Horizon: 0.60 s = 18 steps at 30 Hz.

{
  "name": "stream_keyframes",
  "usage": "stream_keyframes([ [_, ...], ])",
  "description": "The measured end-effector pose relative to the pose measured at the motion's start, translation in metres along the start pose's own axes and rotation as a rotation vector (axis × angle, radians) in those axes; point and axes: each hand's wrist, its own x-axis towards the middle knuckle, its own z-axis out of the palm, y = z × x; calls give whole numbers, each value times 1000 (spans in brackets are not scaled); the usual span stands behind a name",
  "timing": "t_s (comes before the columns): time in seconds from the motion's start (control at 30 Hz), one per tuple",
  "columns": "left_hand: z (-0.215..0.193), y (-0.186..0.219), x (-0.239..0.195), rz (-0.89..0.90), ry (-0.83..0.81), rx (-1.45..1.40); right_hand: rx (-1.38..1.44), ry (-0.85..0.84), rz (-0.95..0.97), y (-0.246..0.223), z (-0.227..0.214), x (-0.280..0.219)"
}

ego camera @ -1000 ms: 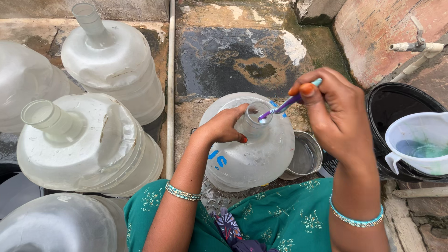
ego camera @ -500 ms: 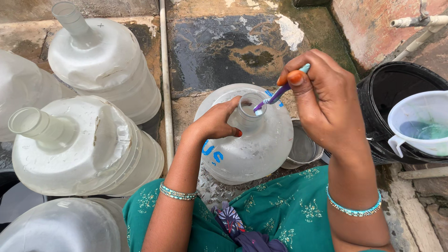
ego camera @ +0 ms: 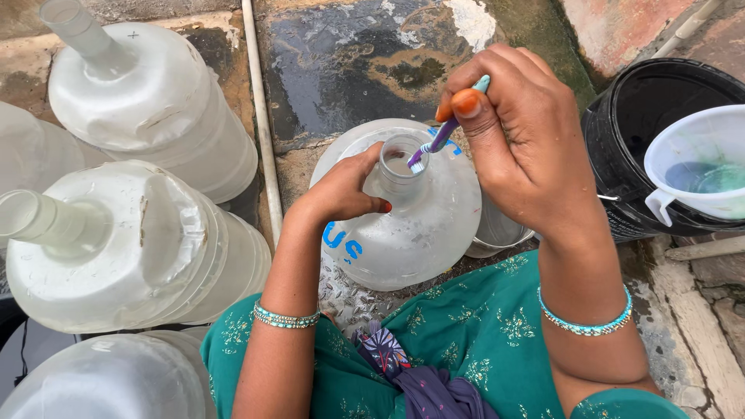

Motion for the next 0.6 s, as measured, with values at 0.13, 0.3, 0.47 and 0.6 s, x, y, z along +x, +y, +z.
stream_keyframes([
  [0.13,0,-2,0,5,0,8,-67,-113,-55,32,37,0],
  [0.3,5,-11,4,-57,-13,104,-240,-233,-157,63,67,-13],
  [0.47,8,-22,5,-39,-19,93,-239,-277,-204,46,60,-16],
  [0.6,9,-24,5,-25,-15,59,-158,-288,-136,59,72,-10],
])
